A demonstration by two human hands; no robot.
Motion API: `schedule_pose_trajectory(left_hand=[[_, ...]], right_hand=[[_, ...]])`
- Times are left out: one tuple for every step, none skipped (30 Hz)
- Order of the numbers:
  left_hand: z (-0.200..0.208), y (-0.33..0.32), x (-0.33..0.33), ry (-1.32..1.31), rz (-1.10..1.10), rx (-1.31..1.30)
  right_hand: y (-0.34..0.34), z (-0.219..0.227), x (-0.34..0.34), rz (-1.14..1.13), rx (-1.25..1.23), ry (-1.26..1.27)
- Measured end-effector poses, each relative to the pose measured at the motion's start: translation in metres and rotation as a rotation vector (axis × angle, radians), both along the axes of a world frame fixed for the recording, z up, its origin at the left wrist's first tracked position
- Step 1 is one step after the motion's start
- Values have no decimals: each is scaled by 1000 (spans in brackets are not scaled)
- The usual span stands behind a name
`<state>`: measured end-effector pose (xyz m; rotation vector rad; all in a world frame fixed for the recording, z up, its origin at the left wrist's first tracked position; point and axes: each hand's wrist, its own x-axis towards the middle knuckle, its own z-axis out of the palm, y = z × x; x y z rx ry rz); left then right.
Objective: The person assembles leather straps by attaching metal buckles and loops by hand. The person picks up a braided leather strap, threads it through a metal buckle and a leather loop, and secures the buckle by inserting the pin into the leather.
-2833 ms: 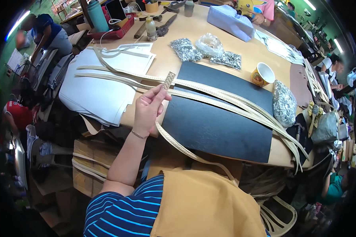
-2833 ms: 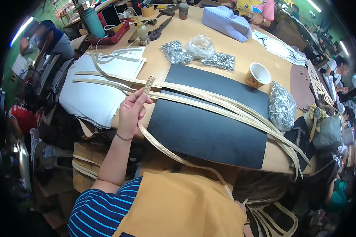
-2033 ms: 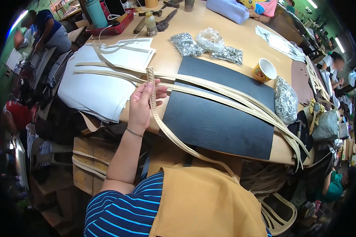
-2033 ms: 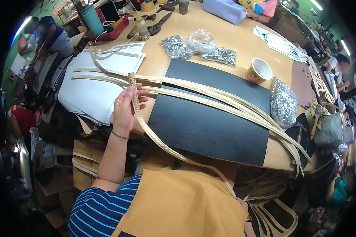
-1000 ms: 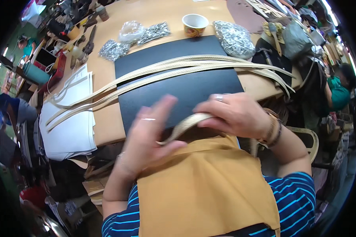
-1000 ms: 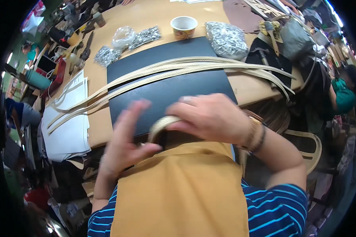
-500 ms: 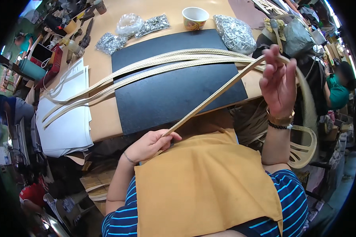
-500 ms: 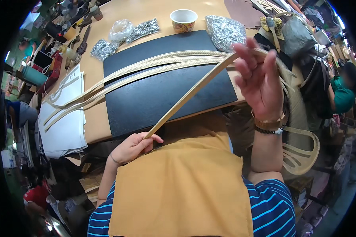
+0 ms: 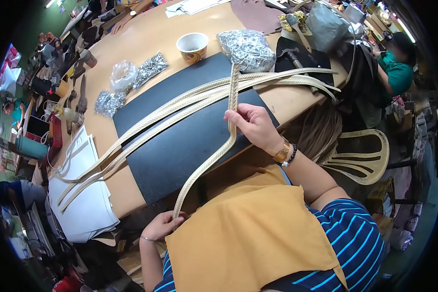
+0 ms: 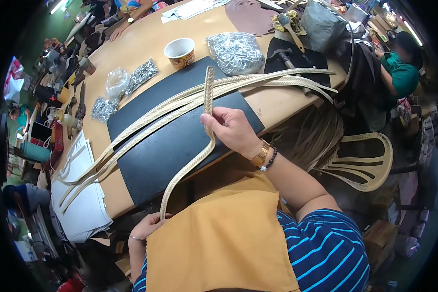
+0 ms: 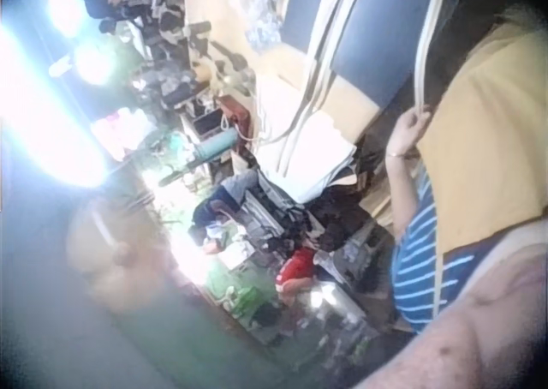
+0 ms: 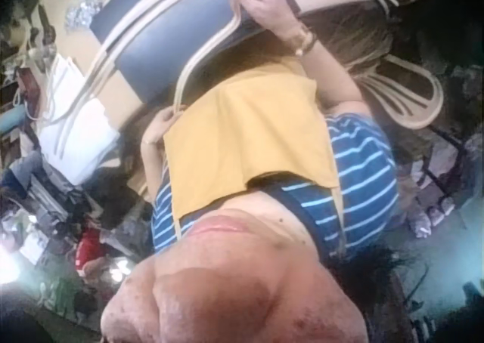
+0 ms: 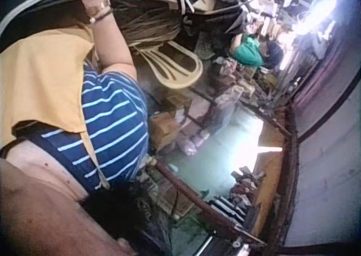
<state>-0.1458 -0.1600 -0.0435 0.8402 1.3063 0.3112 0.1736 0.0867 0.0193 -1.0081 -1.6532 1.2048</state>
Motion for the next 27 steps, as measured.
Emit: schedule_pose_trajectory(left_hand=[[-1,-1,-1,-16,19,-13],[-5,-4,-4,-15,21,-11],[-8,-4,-7,7,-17,-16],[-10,-4,-9,30,-55,-23],[-11,-5,-11,32,-53,-21],[-8,-4,-10,-6,-26,-59],[-3,-3,-8,-44,2,-96],[6,-2,-5,-43,10,-94],[17,2,-1,13,6,30],[31,8,4,69,3,155],[50,16,10,38,7,208],[68,28,17,30,2,253],[82,37,23,-8,12,358],[92,47,30,-41,25,465],[94,59,41,-98,153,557],[98,69,55,-143,284,648],[99,82,67,-182,375,687],[96,94,76,-216,466,732],[91,102,77,-321,542,693],[85,106,77,-431,617,654],[77,110,76,-425,650,647],[70,112,75,-476,689,598],[66,113,76,-536,713,552],[63,112,76,-537,731,550],[60,111,77,-553,754,515],[59,110,77,-568,774,481],[56,109,78,-569,787,477]], right_hand=[[-1,-1,-2,28,-49,-5],[-2,0,-3,31,-47,-3],[-2,2,-3,15,1,-93],[-2,4,-2,0,49,-182],[-1,6,-1,5,56,-234],[-2,6,-2,8,57,-234],[-4,7,-3,25,55,-220],[-6,8,-4,47,54,-204],[-9,5,-6,46,53,-206],[-14,1,-11,92,-48,-4],[-22,-2,-18,141,-153,194],[-32,3,-26,239,-238,275],[-41,11,-32,337,-302,192],[-48,20,-37,439,-365,110],[-53,26,-44,508,-344,10],[-58,24,-49,541,-354,15],[-62,24,-53,548,-196,-46],[-65,24,-56,554,-34,-99],[-67,23,-56,551,-66,-136],[-70,23,-57,585,-70,-129],[-69,22,-59,575,-217,-127],[-69,19,-61,562,-363,-128],[-70,14,-59,590,-449,-52],[-71,10,-59,603,-456,-61],[-72,7,-59,611,-527,-19],[-73,5,-59,614,-598,23],[-73,4,-59,623,-605,16]])
